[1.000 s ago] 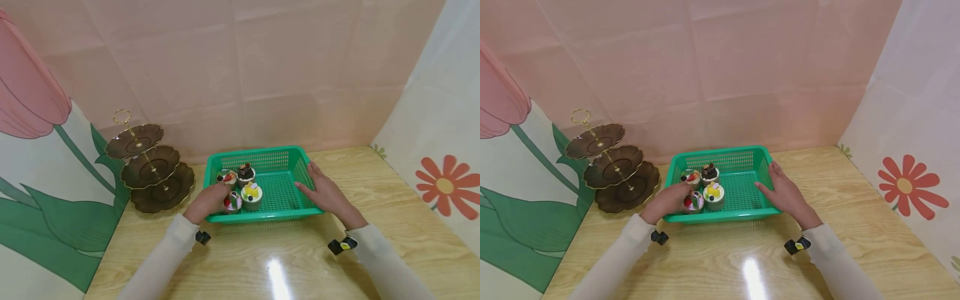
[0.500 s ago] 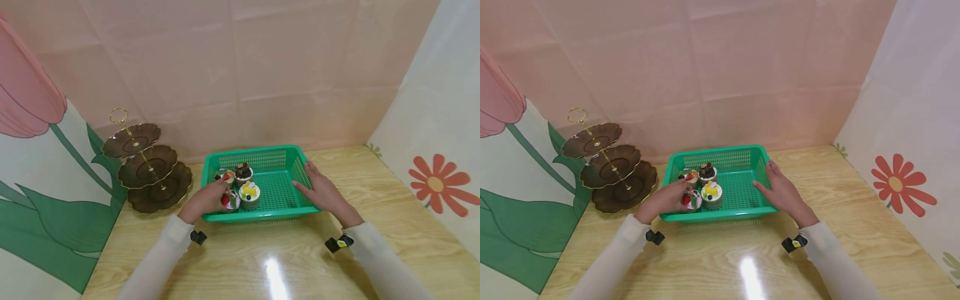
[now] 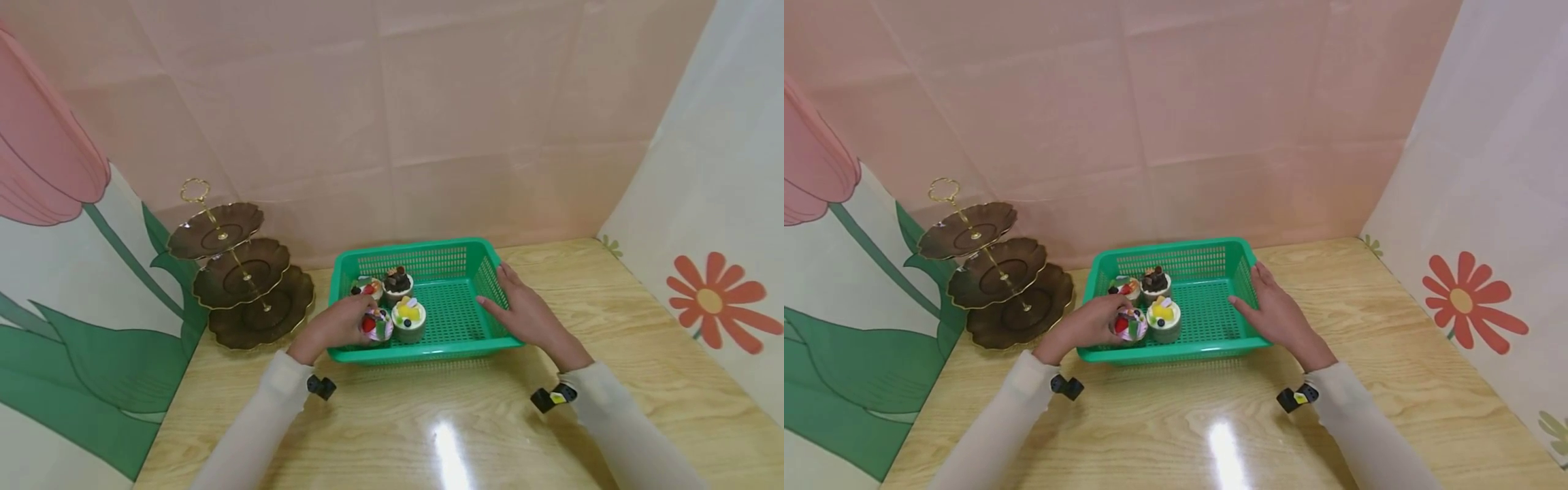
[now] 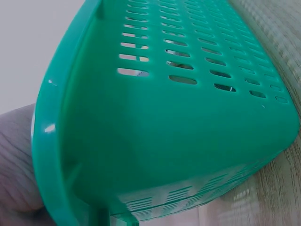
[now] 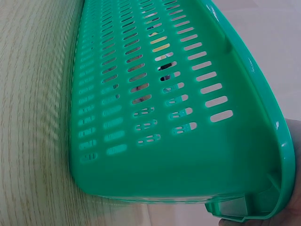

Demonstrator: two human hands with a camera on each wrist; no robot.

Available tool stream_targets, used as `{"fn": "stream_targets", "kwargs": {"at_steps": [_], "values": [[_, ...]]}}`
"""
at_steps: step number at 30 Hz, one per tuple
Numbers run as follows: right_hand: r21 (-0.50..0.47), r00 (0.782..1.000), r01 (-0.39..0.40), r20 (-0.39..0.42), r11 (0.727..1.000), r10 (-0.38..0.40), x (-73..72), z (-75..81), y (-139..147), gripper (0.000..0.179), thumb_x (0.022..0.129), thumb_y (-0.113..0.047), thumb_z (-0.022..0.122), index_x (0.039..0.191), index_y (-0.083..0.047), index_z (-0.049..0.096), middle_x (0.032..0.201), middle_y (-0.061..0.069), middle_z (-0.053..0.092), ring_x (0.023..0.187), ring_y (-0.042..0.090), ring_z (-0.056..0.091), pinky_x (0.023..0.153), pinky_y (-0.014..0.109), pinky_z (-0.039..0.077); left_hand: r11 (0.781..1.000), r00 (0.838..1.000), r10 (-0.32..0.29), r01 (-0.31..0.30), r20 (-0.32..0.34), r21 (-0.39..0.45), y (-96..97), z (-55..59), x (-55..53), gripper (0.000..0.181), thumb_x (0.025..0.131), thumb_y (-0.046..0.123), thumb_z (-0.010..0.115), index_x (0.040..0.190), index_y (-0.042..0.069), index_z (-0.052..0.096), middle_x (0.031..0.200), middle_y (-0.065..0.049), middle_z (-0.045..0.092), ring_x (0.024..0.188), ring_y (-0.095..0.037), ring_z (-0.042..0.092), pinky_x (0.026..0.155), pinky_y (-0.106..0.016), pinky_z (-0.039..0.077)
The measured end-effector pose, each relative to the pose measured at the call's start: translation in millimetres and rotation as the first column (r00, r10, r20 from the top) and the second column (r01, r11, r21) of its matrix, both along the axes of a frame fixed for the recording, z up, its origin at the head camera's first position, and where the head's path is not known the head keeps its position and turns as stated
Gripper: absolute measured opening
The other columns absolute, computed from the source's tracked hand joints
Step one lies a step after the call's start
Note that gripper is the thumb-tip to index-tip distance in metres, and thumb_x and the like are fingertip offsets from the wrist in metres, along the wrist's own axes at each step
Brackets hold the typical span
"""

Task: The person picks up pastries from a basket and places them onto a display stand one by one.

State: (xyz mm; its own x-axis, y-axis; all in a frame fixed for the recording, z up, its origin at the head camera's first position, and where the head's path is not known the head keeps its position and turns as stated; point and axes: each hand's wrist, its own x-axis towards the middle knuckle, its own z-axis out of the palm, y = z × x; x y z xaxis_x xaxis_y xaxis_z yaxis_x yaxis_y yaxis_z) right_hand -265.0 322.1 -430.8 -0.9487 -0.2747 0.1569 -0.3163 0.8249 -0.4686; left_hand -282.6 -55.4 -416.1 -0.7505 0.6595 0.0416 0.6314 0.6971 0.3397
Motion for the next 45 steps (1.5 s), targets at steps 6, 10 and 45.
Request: {"fn": "stream_targets", "kwargs": {"at_steps": [6, 10, 45], "values": [[-0.002, 1.0, -0.002, -0.005, 1.0, 0.002, 1.0, -1.3, 0.0, 0.088, 0.105, -0.05, 0.049, 0.155, 0.013, 0.014, 0.165, 0.028, 0.004, 0.144, 0.054, 0.025, 0.109, 0.067, 0.031, 0.999, 0.998, 0.011, -0.013, 0.057, 0.04, -1.5, 3.0, 1.4, 0.059, 0.077, 0.01, 0.089, 0.126, -0.002, 0.058, 0.105, -0.009, 0.066, 0.075, -0.011, 0.056, 0.066, -0.025, 0.05], [0.001, 1.0, -0.003, -0.009, 1.0, 0.003, 1.5, -2.3, 0.3, 0.087, 0.105, -0.05, 0.05, 0.155, 0.013, 0.015, 0.165, 0.029, 0.005, 0.143, 0.055, 0.027, 0.108, 0.067, 0.032, 0.996, 0.994, 0.046, -0.054, 0.102, 0.074, -2.6, 4.1, 1.9, 0.064, 0.078, 0.01, 0.089, 0.131, -0.002, 0.056, 0.113, -0.01, 0.065, 0.083, -0.015, 0.059, 0.073, -0.029, 0.053], [0.0, 1.0, -0.009, -0.008, 1.0, 0.009, -0.1, -0.1, 0.1, 0.088, 0.105, -0.05, 0.049, 0.155, 0.013, 0.015, 0.165, 0.028, 0.005, 0.141, 0.056, 0.028, 0.106, 0.067, 0.034, 0.9, 0.974, 0.099, -0.174, 0.202, 0.399, -23.4, 4.4, 5.4, 0.064, 0.079, 0.011, 0.088, 0.133, 0.007, 0.053, 0.122, -0.011, 0.064, 0.108, -0.024, 0.063, 0.088, -0.04, 0.054]]}}
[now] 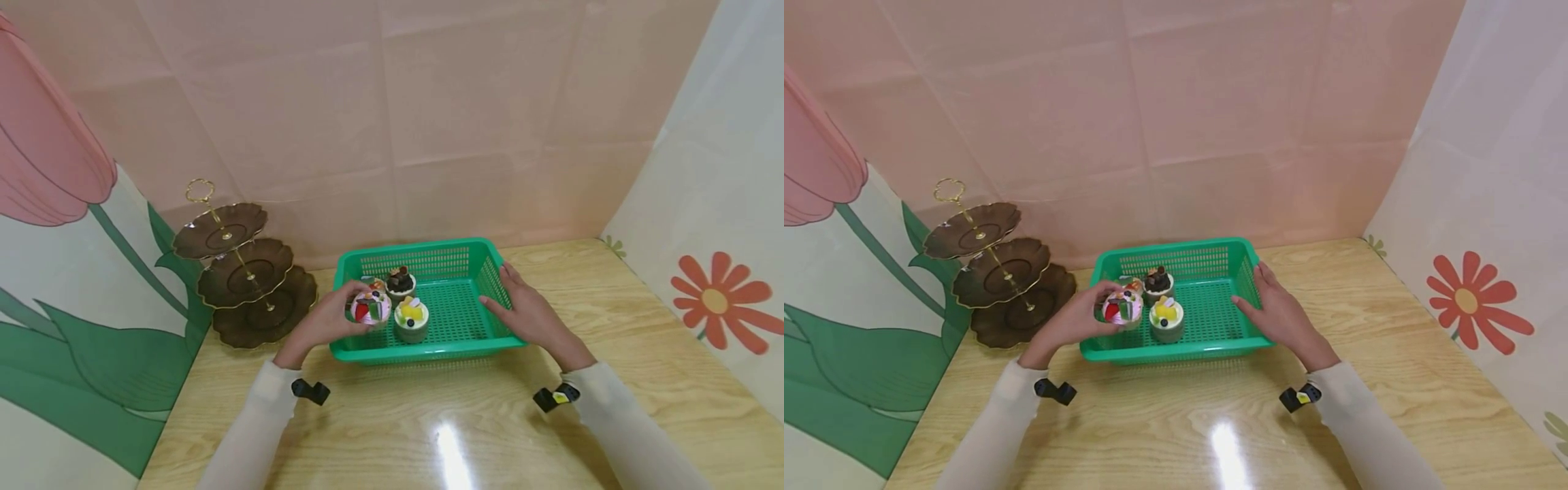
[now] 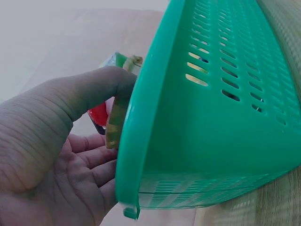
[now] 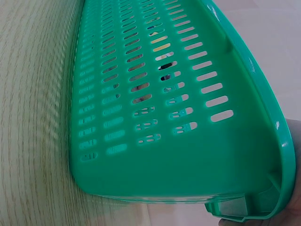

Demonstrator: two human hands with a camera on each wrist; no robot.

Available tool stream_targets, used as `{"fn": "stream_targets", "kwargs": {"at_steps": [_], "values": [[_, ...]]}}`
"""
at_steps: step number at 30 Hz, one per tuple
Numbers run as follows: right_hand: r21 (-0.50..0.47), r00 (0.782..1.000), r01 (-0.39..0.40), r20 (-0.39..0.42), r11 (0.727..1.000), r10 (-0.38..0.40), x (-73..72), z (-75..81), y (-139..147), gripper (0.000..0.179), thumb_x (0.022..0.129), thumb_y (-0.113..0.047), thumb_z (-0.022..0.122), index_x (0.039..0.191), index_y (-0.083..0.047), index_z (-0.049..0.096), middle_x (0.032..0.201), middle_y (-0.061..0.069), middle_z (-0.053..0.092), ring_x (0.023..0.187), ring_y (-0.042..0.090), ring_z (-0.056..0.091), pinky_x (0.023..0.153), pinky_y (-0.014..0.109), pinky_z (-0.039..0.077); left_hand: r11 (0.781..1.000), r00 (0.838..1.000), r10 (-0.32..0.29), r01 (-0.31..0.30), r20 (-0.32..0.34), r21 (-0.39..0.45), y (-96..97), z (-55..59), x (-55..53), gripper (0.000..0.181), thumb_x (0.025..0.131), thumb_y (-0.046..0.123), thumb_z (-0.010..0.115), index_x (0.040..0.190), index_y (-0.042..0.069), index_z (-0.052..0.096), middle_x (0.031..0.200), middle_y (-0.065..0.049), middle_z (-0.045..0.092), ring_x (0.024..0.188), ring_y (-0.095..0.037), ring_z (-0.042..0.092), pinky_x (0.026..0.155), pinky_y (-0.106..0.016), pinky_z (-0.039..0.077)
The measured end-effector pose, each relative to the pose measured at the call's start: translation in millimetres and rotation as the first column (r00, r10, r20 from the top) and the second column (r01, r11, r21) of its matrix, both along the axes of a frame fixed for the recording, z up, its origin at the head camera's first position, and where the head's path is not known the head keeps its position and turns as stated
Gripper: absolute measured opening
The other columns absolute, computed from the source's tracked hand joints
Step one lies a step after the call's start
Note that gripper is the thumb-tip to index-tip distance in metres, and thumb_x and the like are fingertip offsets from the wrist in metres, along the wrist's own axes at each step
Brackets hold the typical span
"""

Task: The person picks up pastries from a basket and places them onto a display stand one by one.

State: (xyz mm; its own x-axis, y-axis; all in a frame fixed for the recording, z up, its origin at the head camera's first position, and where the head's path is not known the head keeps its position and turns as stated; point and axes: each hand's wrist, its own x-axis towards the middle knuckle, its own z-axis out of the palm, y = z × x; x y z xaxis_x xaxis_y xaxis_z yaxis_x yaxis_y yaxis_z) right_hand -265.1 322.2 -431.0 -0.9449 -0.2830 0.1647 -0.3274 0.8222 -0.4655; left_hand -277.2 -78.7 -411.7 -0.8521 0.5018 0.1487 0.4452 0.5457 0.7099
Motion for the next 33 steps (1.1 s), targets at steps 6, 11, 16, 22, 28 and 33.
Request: {"fn": "stream_targets", "kwargs": {"at_steps": [6, 11, 16, 22, 28, 33], "values": [[0.0, 1.0, 0.0, -0.001, 1.0, 0.0, -0.6, 0.7, -0.2, 0.088, 0.105, -0.05, 0.05, 0.155, 0.013, 0.015, 0.165, 0.028, 0.005, 0.142, 0.056, 0.027, 0.107, 0.067, 0.033, 0.999, 0.999, 0.037, -0.037, 0.007, 0.029, -4.6, 2.8, 2.6, 0.064, 0.08, 0.014, 0.087, 0.134, 0.009, 0.054, 0.119, -0.01, 0.064, 0.106, -0.027, 0.063, 0.082, -0.037, 0.056], [-0.001, 1.0, -0.001, -0.007, 1.0, 0.001, -1.1, 0.4, -0.1, 0.088, 0.105, -0.05, 0.05, 0.155, 0.013, 0.015, 0.165, 0.029, 0.006, 0.142, 0.056, 0.026, 0.108, 0.067, 0.032, 0.999, 0.999, 0.037, -0.037, -0.017, 0.018, -7.6, 5.0, 4.1, 0.065, 0.08, 0.016, 0.087, 0.135, 0.01, 0.053, 0.118, -0.01, 0.065, 0.108, -0.029, 0.063, 0.082, -0.04, 0.056], [-0.008, 1.0, -0.001, -0.007, 1.0, 0.001, -0.9, 0.6, 0.1, 0.088, 0.105, -0.049, 0.051, 0.155, 0.014, 0.015, 0.164, 0.03, 0.006, 0.143, 0.056, 0.025, 0.109, 0.067, 0.03, 0.999, 0.999, 0.04, -0.039, -0.034, 0.021, -10.4, 5.3, 4.2, 0.064, 0.081, 0.018, 0.087, 0.134, 0.01, 0.054, 0.124, -0.009, 0.064, 0.115, -0.031, 0.062, 0.09, -0.046, 0.055], [-0.018, 1.0, -0.004, -0.01, 1.0, 0.004, -0.1, 1.2, -0.4, 0.087, 0.105, -0.047, 0.052, 0.154, 0.015, 0.015, 0.164, 0.031, 0.007, 0.143, 0.056, 0.023, 0.11, 0.068, 0.029, 0.995, 0.997, 0.074, -0.072, -0.021, 0.076, -16.5, 9.2, 7.9, 0.063, 0.08, 0.014, 0.086, 0.134, 0.009, 0.054, 0.121, -0.013, 0.064, 0.105, -0.029, 0.065, 0.089, -0.055, 0.054], [-0.018, 1.0, -0.005, -0.008, 1.0, 0.005, 0.0, 0.9, -0.1, 0.086, 0.105, -0.047, 0.052, 0.154, 0.014, 0.016, 0.164, 0.031, 0.006, 0.143, 0.056, 0.024, 0.11, 0.068, 0.029, 0.988, 0.995, 0.101, -0.1, -0.009, 0.119, -23.2, 12.2, 10.4, 0.065, 0.08, 0.016, 0.087, 0.134, 0.007, 0.052, 0.124, -0.015, 0.063, 0.108, -0.033, 0.064, 0.091, -0.056, 0.053], [-0.016, 1.0, -0.003, -0.003, 1.0, 0.003, -0.8, -0.9, 1.2, 0.087, 0.105, -0.048, 0.05, 0.155, 0.014, 0.014, 0.165, 0.029, 0.006, 0.143, 0.056, 0.025, 0.109, 0.068, 0.03, 0.983, 0.99, 0.138, -0.136, -0.01, 0.121, -27.8, 14.5, 12.2, 0.069, 0.078, 0.016, 0.089, 0.136, 0.008, 0.052, 0.125, -0.014, 0.063, 0.11, -0.033, 0.064, 0.093, -0.051, 0.053]]}}
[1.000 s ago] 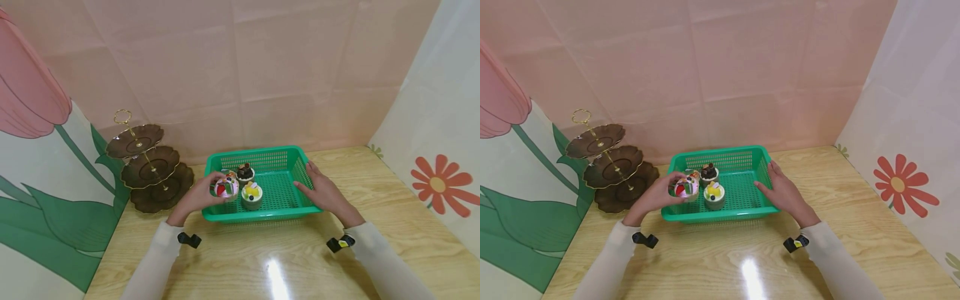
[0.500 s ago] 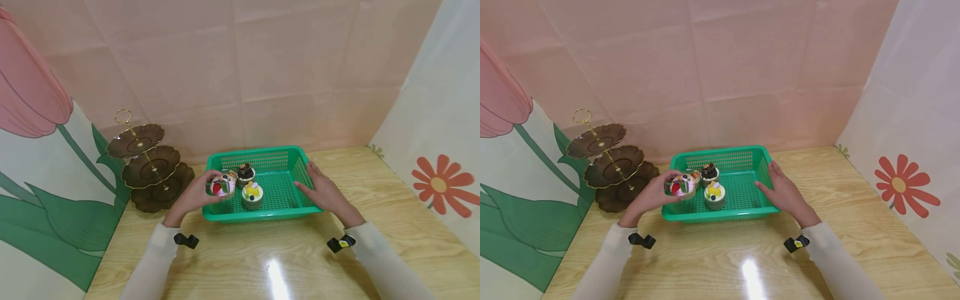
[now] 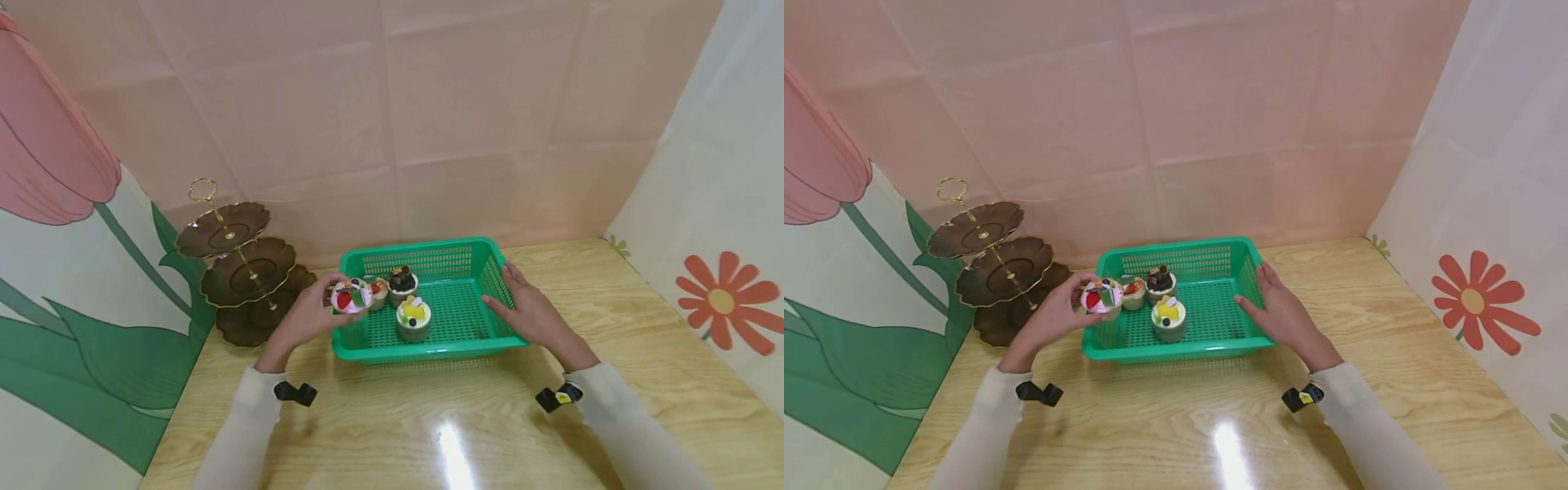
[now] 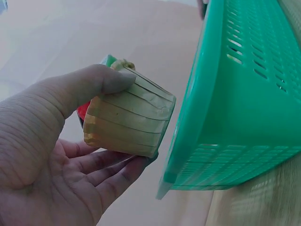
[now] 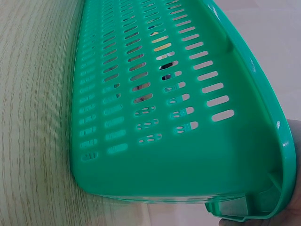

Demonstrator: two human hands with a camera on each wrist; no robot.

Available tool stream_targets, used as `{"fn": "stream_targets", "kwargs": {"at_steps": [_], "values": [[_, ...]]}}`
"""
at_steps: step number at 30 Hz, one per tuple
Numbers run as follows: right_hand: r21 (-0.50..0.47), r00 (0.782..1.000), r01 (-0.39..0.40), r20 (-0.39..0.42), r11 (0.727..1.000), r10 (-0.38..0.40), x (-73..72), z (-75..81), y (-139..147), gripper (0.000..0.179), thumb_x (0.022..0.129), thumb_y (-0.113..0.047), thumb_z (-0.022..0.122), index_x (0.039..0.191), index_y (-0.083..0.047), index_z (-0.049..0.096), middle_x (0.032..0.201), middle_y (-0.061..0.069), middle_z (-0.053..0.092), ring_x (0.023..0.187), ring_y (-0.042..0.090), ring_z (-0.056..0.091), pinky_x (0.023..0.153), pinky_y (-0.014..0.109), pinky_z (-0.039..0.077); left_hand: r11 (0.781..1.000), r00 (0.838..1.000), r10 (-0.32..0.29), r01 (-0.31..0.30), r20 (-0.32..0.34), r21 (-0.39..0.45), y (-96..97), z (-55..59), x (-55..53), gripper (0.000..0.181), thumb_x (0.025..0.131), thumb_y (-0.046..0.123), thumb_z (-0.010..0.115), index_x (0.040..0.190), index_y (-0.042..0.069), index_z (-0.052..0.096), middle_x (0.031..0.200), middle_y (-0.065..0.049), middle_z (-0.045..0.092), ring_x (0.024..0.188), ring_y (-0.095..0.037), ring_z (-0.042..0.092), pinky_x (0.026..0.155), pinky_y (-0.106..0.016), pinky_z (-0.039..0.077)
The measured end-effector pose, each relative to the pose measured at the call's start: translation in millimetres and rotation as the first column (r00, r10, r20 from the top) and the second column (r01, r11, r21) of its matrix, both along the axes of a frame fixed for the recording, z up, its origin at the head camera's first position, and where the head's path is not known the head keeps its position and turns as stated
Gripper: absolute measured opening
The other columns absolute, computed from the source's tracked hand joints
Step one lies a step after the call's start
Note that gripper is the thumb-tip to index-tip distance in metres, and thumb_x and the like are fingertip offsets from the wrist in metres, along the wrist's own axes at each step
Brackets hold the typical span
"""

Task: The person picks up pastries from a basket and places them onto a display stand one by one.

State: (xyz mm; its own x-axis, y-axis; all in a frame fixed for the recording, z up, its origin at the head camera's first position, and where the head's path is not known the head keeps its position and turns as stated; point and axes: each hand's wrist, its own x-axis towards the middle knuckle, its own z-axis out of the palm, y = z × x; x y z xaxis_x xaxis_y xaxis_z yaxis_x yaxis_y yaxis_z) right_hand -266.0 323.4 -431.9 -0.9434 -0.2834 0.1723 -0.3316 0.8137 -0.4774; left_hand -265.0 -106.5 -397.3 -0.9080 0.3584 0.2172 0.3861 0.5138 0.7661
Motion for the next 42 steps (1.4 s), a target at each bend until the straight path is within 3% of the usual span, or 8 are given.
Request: {"fn": "stream_targets", "kwargs": {"at_steps": [4, 9, 16, 22, 31, 38, 42], "values": [[0.002, 1.0, -0.003, -0.002, 1.0, 0.003, -0.3, 0.2, 0.1, 0.087, 0.105, -0.048, 0.05, 0.155, 0.014, 0.014, 0.165, 0.03, 0.005, 0.142, 0.057, 0.025, 0.108, 0.068, 0.031, 1.0, 1.0, 0.017, -0.017, -0.024, -0.004, -5.4, 2.3, 1.9, 0.069, 0.078, 0.016, 0.089, 0.136, 0.007, 0.053, 0.124, -0.012, 0.063, 0.108, -0.03, 0.064, 0.092, -0.046, 0.052], [0.002, 1.0, -0.004, -0.001, 1.0, 0.004, -0.4, 0.9, -0.7, 0.087, 0.105, -0.048, 0.051, 0.155, 0.014, 0.015, 0.165, 0.03, 0.006, 0.142, 0.057, 0.025, 0.108, 0.068, 0.03, 0.999, 1.0, 0.02, -0.019, -0.021, 0.044, -14.8, 4.6, 3.7, 0.067, 0.079, 0.017, 0.09, 0.135, 0.008, 0.054, 0.125, -0.01, 0.062, 0.107, -0.026, 0.062, 0.093, -0.048, 0.051], [0.001, 1.0, 0.0, -0.007, 1.0, 0.0, -0.4, 1.9, -0.6, 0.087, 0.105, -0.048, 0.05, 0.155, 0.014, 0.015, 0.164, 0.031, 0.006, 0.141, 0.058, 0.027, 0.107, 0.068, 0.032, 0.992, 1.0, 0.017, -0.02, 0.021, 0.122, -24.3, 9.3, 7.9, 0.063, 0.08, 0.015, 0.089, 0.132, 0.01, 0.053, 0.124, -0.008, 0.061, 0.104, -0.023, 0.062, 0.087, -0.029, 0.052], [0.003, 1.0, 0.004, -0.002, 1.0, -0.004, -1.1, 0.9, 0.0, 0.088, 0.105, -0.05, 0.05, 0.155, 0.013, 0.014, 0.164, 0.03, 0.006, 0.141, 0.058, 0.027, 0.107, 0.068, 0.032, 0.986, 0.999, 0.032, -0.033, 0.004, 0.163, -30.8, 13.2, 10.4, 0.061, 0.081, 0.011, 0.087, 0.131, 0.009, 0.053, 0.123, -0.01, 0.063, 0.105, -0.022, 0.064, 0.087, -0.024, 0.052], [-0.007, 1.0, 0.0, 0.001, 1.0, 0.0, -1.0, 0.4, -1.1, 0.087, 0.105, -0.049, 0.05, 0.155, 0.013, 0.014, 0.165, 0.029, 0.005, 0.142, 0.057, 0.025, 0.108, 0.068, 0.03, 0.966, 0.995, 0.099, -0.1, 0.018, 0.236, -42.2, 32.8, 24.0, 0.063, 0.082, 0.003, 0.084, 0.135, 0.004, 0.05, 0.131, -0.015, 0.06, 0.112, -0.019, 0.063, 0.09, -0.019, 0.051], [-0.018, 1.0, 0.003, 0.006, 1.0, -0.002, -0.6, 1.9, -2.3, 0.085, 0.106, -0.049, 0.048, 0.155, 0.014, 0.015, 0.165, 0.029, 0.004, 0.144, 0.056, 0.023, 0.11, 0.068, 0.028, 0.969, 0.986, 0.167, -0.165, 0.003, 0.185, -53.8, 47.8, 33.7, 0.064, 0.084, 0.008, 0.084, 0.136, 0.001, 0.049, 0.133, -0.015, 0.06, 0.114, -0.011, 0.058, 0.094, -0.013, 0.046], [-0.023, 1.0, 0.003, 0.01, 1.0, -0.003, -0.2, 2.1, -2.5, 0.085, 0.106, -0.048, 0.047, 0.155, 0.013, 0.015, 0.165, 0.028, 0.004, 0.144, 0.055, 0.022, 0.11, 0.068, 0.028, 0.96, 0.982, 0.191, -0.184, -0.013, 0.211, -60.5, 55.7, 39.6, 0.063, 0.084, 0.006, 0.083, 0.137, 0.001, 0.049, 0.132, -0.015, 0.059, 0.113, -0.009, 0.058, 0.095, -0.012, 0.045]]}}
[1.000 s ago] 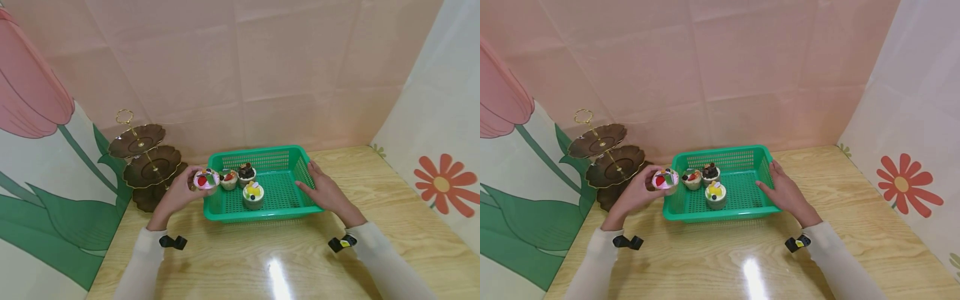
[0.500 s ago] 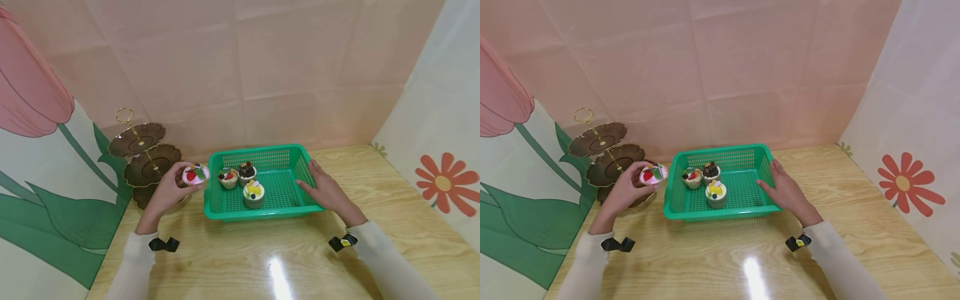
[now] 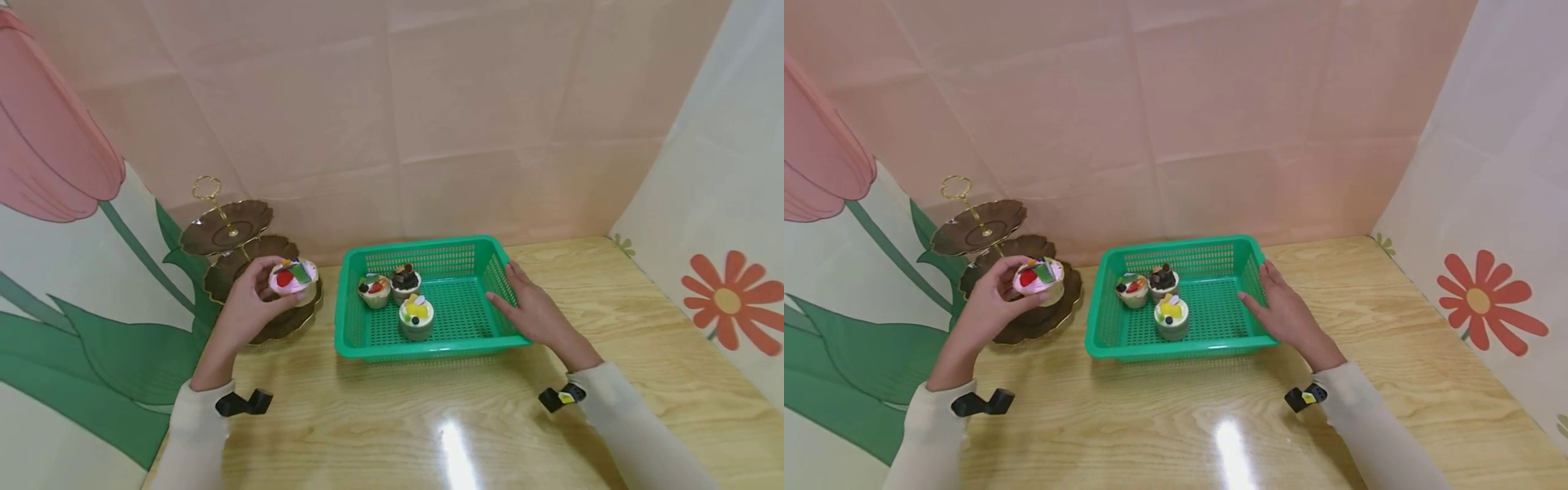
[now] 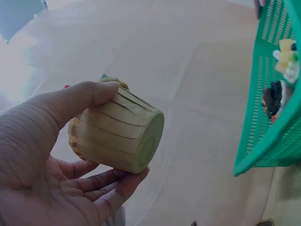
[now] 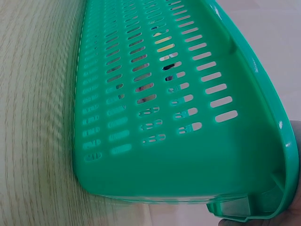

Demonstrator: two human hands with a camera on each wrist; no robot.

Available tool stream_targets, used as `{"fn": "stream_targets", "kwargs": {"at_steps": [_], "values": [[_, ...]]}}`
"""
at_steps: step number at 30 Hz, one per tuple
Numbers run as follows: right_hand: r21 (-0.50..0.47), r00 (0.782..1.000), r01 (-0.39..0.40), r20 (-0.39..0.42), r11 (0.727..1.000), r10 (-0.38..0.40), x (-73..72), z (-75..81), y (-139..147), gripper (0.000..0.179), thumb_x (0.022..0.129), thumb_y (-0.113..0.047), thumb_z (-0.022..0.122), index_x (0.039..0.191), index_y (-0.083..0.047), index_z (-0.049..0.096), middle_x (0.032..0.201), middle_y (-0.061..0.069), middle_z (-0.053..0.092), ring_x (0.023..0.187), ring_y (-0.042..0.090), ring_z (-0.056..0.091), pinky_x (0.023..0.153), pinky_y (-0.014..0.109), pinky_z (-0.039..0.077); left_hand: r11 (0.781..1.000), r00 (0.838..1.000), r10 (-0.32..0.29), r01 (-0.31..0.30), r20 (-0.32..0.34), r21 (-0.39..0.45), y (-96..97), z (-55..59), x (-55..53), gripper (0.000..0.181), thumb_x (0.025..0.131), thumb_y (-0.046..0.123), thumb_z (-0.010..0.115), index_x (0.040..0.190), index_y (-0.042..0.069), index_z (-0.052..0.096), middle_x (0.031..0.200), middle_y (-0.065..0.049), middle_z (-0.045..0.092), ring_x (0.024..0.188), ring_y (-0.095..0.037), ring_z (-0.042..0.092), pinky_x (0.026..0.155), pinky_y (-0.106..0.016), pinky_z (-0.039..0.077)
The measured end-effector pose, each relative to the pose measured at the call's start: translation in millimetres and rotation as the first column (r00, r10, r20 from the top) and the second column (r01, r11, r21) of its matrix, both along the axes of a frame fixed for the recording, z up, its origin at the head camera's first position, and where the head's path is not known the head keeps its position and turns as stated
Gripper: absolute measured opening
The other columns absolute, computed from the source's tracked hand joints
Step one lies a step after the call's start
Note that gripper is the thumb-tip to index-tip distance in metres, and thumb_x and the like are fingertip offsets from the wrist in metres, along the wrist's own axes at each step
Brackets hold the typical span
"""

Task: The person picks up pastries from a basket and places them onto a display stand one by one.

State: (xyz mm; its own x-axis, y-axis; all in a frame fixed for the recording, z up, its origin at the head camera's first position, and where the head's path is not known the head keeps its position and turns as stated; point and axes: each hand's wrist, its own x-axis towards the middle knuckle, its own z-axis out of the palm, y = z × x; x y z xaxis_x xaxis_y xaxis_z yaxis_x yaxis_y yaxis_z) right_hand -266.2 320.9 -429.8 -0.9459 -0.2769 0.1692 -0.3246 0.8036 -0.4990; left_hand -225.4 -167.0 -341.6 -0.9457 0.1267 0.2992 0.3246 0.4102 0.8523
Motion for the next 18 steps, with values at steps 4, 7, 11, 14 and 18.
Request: {"fn": "stream_targets", "kwargs": {"at_steps": [4, 7, 11, 14, 18], "values": [[0.0, 1.0, 0.001, 0.0, 1.0, -0.001, -0.2, -1.2, 0.1, 0.085, 0.107, -0.049, 0.046, 0.155, 0.013, 0.014, 0.166, 0.027, 0.003, 0.144, 0.056, 0.022, 0.11, 0.068, 0.028, 0.999, 0.999, 0.033, -0.033, -0.009, 0.02, -7.2, 8.3, 7.2, 0.063, 0.085, 0.007, 0.083, 0.138, 0.002, 0.049, 0.131, -0.013, 0.058, 0.112, -0.006, 0.058, 0.094, -0.012, 0.045], [0.001, 1.0, -0.001, -0.003, 1.0, 0.001, -0.8, -2.1, 0.2, 0.085, 0.107, -0.049, 0.046, 0.155, 0.013, 0.014, 0.166, 0.028, 0.003, 0.144, 0.056, 0.023, 0.109, 0.068, 0.028, 0.997, 0.997, 0.072, -0.071, -0.026, 0.022, -14.5, 15.1, 11.0, 0.063, 0.086, 0.008, 0.082, 0.139, 0.002, 0.05, 0.13, -0.009, 0.058, 0.111, -0.004, 0.058, 0.094, -0.011, 0.045], [-0.003, 1.0, 0.001, -0.006, 1.0, -0.001, -1.2, -3.4, -0.2, 0.085, 0.107, -0.049, 0.046, 0.155, 0.013, 0.014, 0.166, 0.027, 0.003, 0.144, 0.056, 0.022, 0.11, 0.068, 0.028, 0.992, 0.989, 0.129, -0.129, -0.074, 0.007, -26.0, 24.0, 13.8, 0.062, 0.086, 0.006, 0.081, 0.14, 0.001, 0.051, 0.124, 0.001, 0.059, 0.107, -0.003, 0.058, 0.091, -0.009, 0.045], [-0.004, 1.0, 0.004, -0.007, 1.0, -0.004, -1.0, -3.8, -0.3, 0.085, 0.107, -0.049, 0.046, 0.155, 0.013, 0.014, 0.166, 0.027, 0.004, 0.145, 0.055, 0.022, 0.11, 0.068, 0.028, 0.987, 0.981, 0.161, -0.161, -0.104, 0.007, -33.2, 28.3, 15.8, 0.059, 0.087, 0.005, 0.08, 0.138, 0.001, 0.051, 0.119, 0.008, 0.06, 0.104, -0.004, 0.059, 0.088, -0.009, 0.046], [-0.004, 1.0, 0.006, -0.007, 1.0, -0.006, -1.0, -3.5, 0.3, 0.084, 0.107, -0.048, 0.046, 0.155, 0.013, 0.015, 0.166, 0.027, 0.004, 0.145, 0.055, 0.022, 0.11, 0.068, 0.028, 0.98, 0.972, 0.198, -0.197, -0.127, 0.025, -40.0, 32.0, 16.9, 0.055, 0.088, 0.005, 0.079, 0.136, 0.002, 0.052, 0.117, 0.01, 0.061, 0.103, -0.005, 0.06, 0.088, -0.01, 0.047]]}}
